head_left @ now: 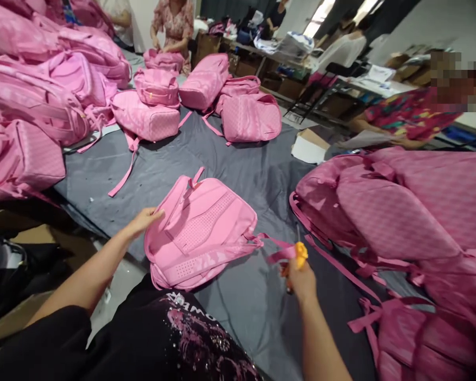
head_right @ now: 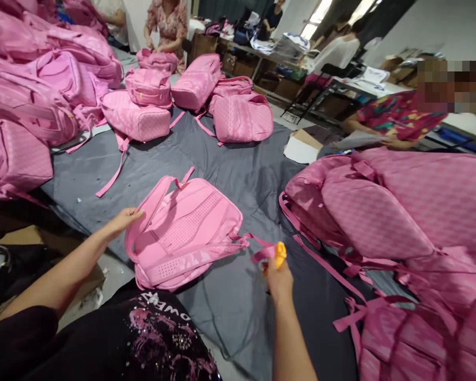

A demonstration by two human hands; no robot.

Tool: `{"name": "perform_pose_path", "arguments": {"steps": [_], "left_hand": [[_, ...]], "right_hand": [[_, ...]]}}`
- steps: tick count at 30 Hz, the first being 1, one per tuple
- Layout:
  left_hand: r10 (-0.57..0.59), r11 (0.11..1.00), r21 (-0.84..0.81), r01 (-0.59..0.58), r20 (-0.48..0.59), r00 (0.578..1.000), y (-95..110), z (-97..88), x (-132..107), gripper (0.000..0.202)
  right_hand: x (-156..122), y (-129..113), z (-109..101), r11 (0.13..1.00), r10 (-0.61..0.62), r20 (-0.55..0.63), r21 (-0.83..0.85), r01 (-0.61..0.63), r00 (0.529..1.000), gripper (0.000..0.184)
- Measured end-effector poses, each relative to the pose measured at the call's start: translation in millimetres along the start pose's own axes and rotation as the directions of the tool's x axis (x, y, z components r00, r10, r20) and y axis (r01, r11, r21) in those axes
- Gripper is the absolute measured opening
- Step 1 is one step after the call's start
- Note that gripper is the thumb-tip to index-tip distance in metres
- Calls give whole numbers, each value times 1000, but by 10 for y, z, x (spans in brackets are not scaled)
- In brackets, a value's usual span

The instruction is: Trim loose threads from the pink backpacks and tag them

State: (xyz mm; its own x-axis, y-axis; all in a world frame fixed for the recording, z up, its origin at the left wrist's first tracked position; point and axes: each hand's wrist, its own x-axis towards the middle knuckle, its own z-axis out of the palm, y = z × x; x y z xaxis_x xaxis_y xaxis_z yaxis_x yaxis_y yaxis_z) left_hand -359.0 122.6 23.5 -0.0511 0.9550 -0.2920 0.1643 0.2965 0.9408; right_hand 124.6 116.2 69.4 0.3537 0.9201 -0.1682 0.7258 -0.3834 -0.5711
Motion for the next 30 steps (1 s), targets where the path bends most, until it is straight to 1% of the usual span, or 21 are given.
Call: {"name": "perform_pose_path", "arguments": {"steps": [2,4,6,7,8,9,11,12,13,16,17,19,20,21,22,24,25,26,28,29,30], "left_hand": [[-33,943,-325,72,126,992,100,82,84,46],[-110,846,-503,178,161,981,133,203,202,37],[-205,766,-580,276,186,961,113,294,344,34],[-244,742,-590,317,202,948,92,315,417,36],[-273,728,-590,350,218,937,67,318,486,38],[-294,721,-582,375,232,927,40,305,550,40],[-321,724,-559,405,246,915,-19,250,649,43],[-333,724,-544,424,262,906,-51,218,686,45],[-346,723,-525,448,286,893,-85,189,716,49],[-374,712,-482,511,357,856,-198,146,790,63],[-381,706,-472,528,375,845,-238,147,817,66],[-389,699,-465,543,390,834,-313,166,876,71],[-394,698,-463,546,389,833,-346,179,907,72],[-400,697,-460,550,388,831,-377,193,936,74],[-403,696,-459,552,386,830,-404,206,961,76],[-402,689,-461,560,400,824,-451,226,995,80],[-397,680,-461,571,423,815,-470,232,1004,82],[-385,669,-465,579,450,806,-488,237,1008,85],[-355,652,-487,581,481,802,-517,246,1010,86],[-350,646,-496,580,484,802,-526,252,1011,86],[-348,640,-508,577,477,807,-530,262,1013,85]], "right_hand": [[-61,-227,-97,991,-5,50,131,-1,999,50],[-215,-534,-9,975,-99,291,218,35,952,46],[-328,-872,170,976,-207,576,174,129,791,50],[-338,-1035,257,972,-230,655,125,197,720,52],[-314,-1186,330,963,-234,671,62,261,704,53],[-265,-1321,388,952,-231,632,-12,307,740,54],[-153,-1528,472,935,-192,452,-186,303,871,55],[-119,-1597,507,923,-168,410,-253,289,896,56],[-110,-1645,540,905,-139,453,-302,298,881,57],[-199,-1715,600,863,-46,815,-259,434,577,56],[-238,-1732,601,861,-34,824,-262,435,565,56],[-302,-1768,582,852,-78,627,-361,378,775,54],[-330,-1784,573,847,-89,538,-402,347,839,53],[-359,-1798,569,842,-78,544,-412,347,835,52],[-390,-1809,570,845,-19,678,-382,375,735,52],[-439,-1840,580,872,55,895,-259,416,442,53],[-447,-1868,583,885,39,912,-221,409,408,55],[-442,-1908,583,895,-8,874,-210,393,485,57],[-401,-2020,575,912,-121,716,-194,362,688,59],[-375,-2084,572,914,-144,697,-178,365,702,59],[-352,-2146,571,910,-143,747,-158,382,649,59]]}}
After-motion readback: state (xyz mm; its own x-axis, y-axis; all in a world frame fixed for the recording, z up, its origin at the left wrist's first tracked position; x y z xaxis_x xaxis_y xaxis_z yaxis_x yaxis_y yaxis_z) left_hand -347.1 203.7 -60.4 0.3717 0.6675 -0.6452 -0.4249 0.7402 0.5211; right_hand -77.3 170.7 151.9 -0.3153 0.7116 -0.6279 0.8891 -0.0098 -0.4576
